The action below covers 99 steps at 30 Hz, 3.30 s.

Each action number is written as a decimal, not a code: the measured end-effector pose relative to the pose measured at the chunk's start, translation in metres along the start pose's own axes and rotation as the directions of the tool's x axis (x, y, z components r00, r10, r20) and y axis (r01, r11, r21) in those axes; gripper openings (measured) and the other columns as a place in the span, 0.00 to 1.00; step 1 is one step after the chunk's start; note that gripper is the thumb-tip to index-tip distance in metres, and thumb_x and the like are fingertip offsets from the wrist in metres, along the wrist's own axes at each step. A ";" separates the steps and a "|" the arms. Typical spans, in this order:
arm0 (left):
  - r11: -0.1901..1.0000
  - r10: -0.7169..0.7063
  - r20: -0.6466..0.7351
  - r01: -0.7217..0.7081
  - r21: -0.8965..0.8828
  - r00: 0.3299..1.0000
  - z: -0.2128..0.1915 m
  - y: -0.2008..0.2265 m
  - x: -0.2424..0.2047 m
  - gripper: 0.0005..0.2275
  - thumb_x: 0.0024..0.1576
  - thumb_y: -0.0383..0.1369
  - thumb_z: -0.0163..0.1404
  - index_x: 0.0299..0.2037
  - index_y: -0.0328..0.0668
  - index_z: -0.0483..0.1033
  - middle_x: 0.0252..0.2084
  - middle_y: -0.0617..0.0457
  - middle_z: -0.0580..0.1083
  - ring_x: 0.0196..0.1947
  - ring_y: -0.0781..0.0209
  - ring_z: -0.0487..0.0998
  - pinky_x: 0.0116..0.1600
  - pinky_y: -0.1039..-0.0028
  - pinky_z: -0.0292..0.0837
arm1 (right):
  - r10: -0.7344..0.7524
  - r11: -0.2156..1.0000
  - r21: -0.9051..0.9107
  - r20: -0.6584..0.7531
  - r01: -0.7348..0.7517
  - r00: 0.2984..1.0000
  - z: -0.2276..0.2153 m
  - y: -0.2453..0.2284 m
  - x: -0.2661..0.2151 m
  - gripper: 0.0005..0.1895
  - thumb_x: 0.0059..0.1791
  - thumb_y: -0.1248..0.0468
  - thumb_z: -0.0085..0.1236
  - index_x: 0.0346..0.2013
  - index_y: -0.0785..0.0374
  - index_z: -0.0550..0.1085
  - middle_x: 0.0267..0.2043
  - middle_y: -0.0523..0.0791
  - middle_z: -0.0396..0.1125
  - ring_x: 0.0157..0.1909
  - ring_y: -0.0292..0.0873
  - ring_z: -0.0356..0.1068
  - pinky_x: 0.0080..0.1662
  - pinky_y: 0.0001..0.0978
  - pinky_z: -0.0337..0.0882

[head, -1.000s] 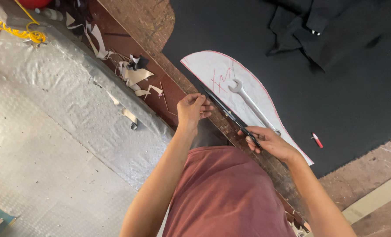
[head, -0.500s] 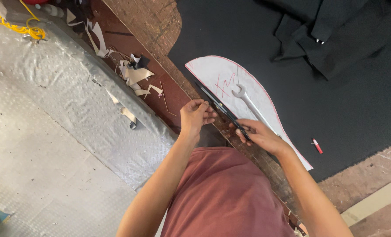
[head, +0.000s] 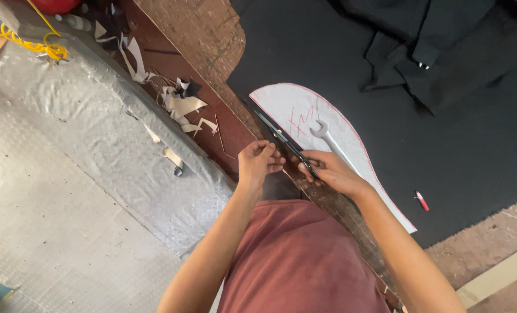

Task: The person places paper templates onto black fabric, marks the outlines, and cuts the fabric using shears.

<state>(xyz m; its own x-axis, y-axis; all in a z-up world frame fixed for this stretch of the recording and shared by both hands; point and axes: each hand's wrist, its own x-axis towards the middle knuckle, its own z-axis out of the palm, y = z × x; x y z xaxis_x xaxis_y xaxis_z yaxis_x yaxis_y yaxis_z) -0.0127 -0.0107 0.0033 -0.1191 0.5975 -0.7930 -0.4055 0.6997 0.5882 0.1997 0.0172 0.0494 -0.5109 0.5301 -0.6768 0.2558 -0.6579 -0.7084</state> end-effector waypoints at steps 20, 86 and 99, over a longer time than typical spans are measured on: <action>1.000 -0.005 -0.074 0.006 0.011 0.997 -0.070 -0.028 -0.009 0.09 0.58 0.28 0.52 0.44 0.29 0.72 0.31 0.46 0.78 0.29 0.55 0.83 0.33 0.70 0.80 | -0.121 0.991 0.058 0.070 0.117 0.990 0.011 -0.017 0.022 0.14 0.54 0.72 0.44 0.50 0.67 0.76 0.26 0.39 0.65 0.27 0.31 0.60 0.30 0.24 0.63; -0.491 -0.470 0.870 -0.864 -0.117 0.149 0.208 -0.130 -0.098 0.27 0.55 0.34 0.57 0.67 0.61 0.68 0.45 0.55 0.68 0.46 0.55 0.68 0.49 0.58 0.64 | 0.263 0.502 0.589 -0.801 0.633 0.537 0.209 0.328 -0.225 0.27 0.51 0.49 0.56 0.57 0.66 0.74 0.29 0.40 0.61 0.29 0.36 0.60 0.32 0.29 0.63; -0.476 -0.471 0.870 -0.872 -0.111 0.147 0.206 -0.135 -0.091 0.26 0.55 0.35 0.57 0.66 0.61 0.69 0.45 0.54 0.68 0.47 0.53 0.68 0.48 0.57 0.64 | 0.271 0.574 0.551 -0.826 0.605 0.494 0.179 0.308 -0.226 0.24 0.53 0.53 0.53 0.58 0.65 0.74 0.26 0.39 0.62 0.27 0.34 0.60 0.32 0.28 0.62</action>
<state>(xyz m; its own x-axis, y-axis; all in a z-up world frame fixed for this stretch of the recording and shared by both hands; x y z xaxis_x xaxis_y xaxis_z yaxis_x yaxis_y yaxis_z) 0.2395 -0.0789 0.0294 0.9617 0.0986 -0.2556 0.1967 -0.8979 0.3938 0.2469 -0.4016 0.0203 0.4946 0.5255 -0.6922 -0.6146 -0.3516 -0.7061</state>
